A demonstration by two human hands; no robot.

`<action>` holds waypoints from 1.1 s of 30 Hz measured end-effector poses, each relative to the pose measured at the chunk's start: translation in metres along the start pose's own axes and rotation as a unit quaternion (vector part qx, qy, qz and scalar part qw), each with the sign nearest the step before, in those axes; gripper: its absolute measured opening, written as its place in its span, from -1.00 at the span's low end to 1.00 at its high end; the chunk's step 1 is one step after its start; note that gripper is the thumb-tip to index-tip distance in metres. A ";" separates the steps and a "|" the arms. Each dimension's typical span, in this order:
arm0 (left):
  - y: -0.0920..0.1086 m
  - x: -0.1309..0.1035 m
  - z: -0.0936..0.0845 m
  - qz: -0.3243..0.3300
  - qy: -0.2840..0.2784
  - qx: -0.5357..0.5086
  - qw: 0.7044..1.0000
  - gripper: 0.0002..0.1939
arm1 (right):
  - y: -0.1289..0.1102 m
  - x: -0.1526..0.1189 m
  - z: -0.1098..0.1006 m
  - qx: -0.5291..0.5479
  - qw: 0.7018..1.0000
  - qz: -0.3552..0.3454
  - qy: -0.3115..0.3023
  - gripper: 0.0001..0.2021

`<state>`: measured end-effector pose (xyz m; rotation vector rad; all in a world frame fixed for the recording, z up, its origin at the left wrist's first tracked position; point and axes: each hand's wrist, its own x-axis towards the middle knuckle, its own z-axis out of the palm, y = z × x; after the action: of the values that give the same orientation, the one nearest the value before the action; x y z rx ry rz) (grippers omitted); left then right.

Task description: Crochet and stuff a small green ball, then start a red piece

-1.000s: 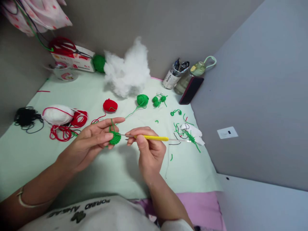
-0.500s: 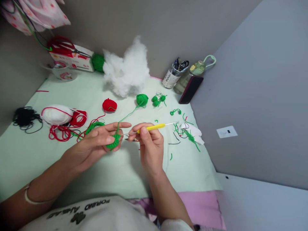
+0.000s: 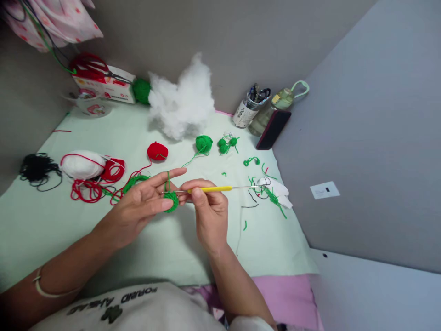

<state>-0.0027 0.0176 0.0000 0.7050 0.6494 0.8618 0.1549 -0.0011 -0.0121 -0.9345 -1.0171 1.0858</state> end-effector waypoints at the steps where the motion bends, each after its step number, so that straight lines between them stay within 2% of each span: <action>1: 0.001 0.000 -0.001 -0.009 -0.002 -0.005 1.000 -0.34 | -0.001 0.001 0.000 0.006 1.000 0.004 0.003 -0.80; 9: 0.003 0.004 -0.007 -0.036 -0.084 -0.117 0.989 -0.56 | -0.007 0.004 -0.006 0.078 0.995 0.066 -0.003 -0.81; 12: 0.001 0.004 -0.007 -0.025 -0.065 -0.103 0.992 -0.59 | -0.006 0.003 -0.006 0.103 0.990 0.093 0.001 -0.81; 14: -0.002 0.003 -0.007 -0.003 -0.035 -0.056 0.998 -0.58 | -0.004 0.002 -0.004 0.098 0.991 0.094 0.004 -0.81; 18: -0.010 0.000 -0.004 0.050 0.022 0.073 0.996 -0.48 | 0.002 -0.004 0.000 0.019 1.000 0.019 -0.002 -0.85; 20: -0.010 -0.002 -0.004 0.058 0.027 0.106 0.992 -0.42 | 0.004 -0.006 0.000 -0.026 0.999 -0.021 -0.005 -0.86; 22: -0.009 -0.004 -0.005 0.054 0.020 0.121 0.991 -0.46 | 0.003 -0.006 -0.001 -0.047 0.998 -0.034 -0.005 -0.85; 27: -0.003 -0.006 -0.011 0.044 0.008 0.142 0.989 -0.58 | 0.000 -0.001 -0.002 0.022 1.000 0.021 -0.006 -0.83; 30: -0.002 -0.005 -0.010 0.049 0.020 0.146 0.988 -0.61 | -0.003 0.001 -0.001 0.071 0.996 0.058 -0.021 -0.81; 33: 0.000 -0.005 -0.007 0.067 0.041 0.153 0.985 -0.61 | -0.004 0.003 -0.002 0.083 0.994 0.062 -0.038 -0.81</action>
<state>-0.0103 0.0156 -0.0029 1.0029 0.8255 0.9279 0.1588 0.0009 -0.0081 -0.8361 -0.9244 1.2983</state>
